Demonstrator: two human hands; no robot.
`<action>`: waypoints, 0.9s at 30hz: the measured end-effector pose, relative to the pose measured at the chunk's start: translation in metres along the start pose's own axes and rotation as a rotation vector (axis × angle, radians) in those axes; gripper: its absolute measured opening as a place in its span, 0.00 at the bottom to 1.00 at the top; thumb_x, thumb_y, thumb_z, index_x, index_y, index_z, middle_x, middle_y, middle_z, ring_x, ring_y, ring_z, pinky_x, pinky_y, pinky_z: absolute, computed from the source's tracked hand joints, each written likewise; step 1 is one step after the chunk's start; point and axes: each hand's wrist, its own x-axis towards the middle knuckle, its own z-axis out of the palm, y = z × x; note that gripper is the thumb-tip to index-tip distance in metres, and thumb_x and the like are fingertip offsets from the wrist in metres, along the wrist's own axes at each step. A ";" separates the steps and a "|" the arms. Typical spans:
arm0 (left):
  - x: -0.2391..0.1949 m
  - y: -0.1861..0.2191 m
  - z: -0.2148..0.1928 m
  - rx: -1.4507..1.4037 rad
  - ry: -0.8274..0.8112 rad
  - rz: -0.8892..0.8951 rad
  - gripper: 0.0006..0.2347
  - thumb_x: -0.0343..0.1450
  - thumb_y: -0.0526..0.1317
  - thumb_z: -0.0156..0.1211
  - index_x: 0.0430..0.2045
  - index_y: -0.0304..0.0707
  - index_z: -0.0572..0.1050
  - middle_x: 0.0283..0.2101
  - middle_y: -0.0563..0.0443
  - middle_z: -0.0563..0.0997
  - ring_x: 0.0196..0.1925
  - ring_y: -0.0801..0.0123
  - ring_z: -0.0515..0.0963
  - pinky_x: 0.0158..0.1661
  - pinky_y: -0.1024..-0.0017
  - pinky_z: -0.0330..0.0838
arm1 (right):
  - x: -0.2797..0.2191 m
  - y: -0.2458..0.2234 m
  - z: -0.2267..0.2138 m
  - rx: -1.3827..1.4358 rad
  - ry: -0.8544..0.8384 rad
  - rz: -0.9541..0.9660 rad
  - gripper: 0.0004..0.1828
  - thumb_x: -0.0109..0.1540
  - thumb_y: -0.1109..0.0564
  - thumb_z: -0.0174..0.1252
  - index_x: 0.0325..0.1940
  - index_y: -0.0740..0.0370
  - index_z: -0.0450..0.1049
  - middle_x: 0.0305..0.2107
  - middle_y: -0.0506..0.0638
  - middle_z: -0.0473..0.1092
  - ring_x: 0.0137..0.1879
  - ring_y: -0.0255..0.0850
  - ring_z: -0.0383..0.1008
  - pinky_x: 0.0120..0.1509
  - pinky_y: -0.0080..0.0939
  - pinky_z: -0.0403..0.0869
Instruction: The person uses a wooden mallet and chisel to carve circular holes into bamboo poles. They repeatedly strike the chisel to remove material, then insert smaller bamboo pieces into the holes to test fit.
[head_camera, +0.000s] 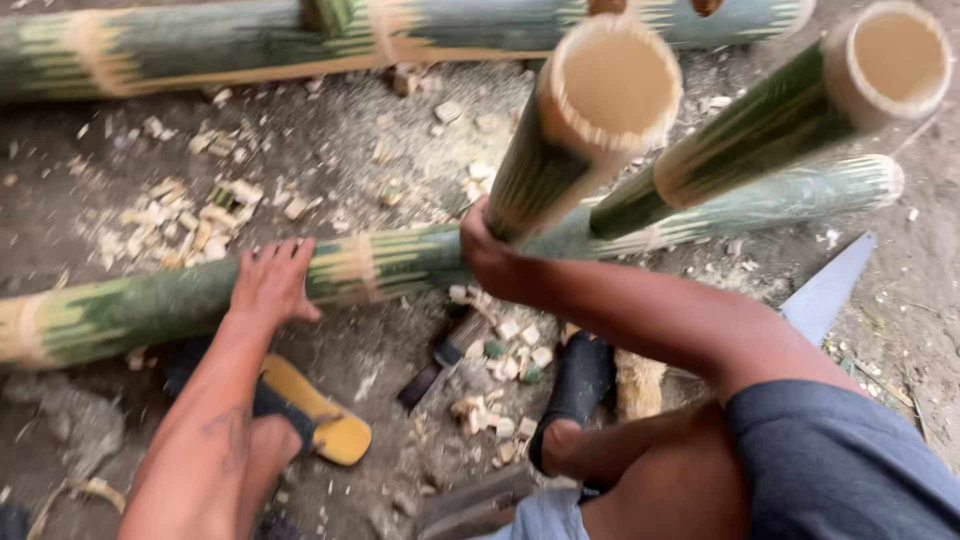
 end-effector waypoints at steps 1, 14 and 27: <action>0.007 0.005 -0.004 0.004 0.015 -0.012 0.53 0.45 0.57 0.84 0.66 0.50 0.60 0.63 0.51 0.71 0.68 0.57 0.69 0.64 0.43 0.60 | -0.002 0.006 0.004 0.000 -0.007 0.010 0.31 0.62 0.44 0.58 0.61 0.69 0.72 0.48 0.65 0.71 0.55 0.56 0.71 0.62 0.59 0.69; 0.094 0.306 -0.021 -0.015 0.373 0.155 0.48 0.54 0.56 0.78 0.69 0.42 0.57 0.62 0.42 0.67 0.67 0.50 0.66 0.64 0.41 0.56 | -0.183 -0.007 0.228 0.239 -0.539 0.649 0.44 0.60 0.43 0.58 0.76 0.58 0.49 0.55 0.70 0.65 0.57 0.62 0.68 0.58 0.65 0.67; 0.088 0.355 -0.069 0.004 0.180 0.287 0.50 0.59 0.55 0.77 0.71 0.39 0.50 0.64 0.36 0.63 0.66 0.43 0.63 0.65 0.44 0.54 | -0.269 -0.079 0.290 0.860 -0.379 0.991 0.45 0.64 0.49 0.51 0.83 0.58 0.41 0.65 0.72 0.57 0.60 0.65 0.65 0.53 0.69 0.68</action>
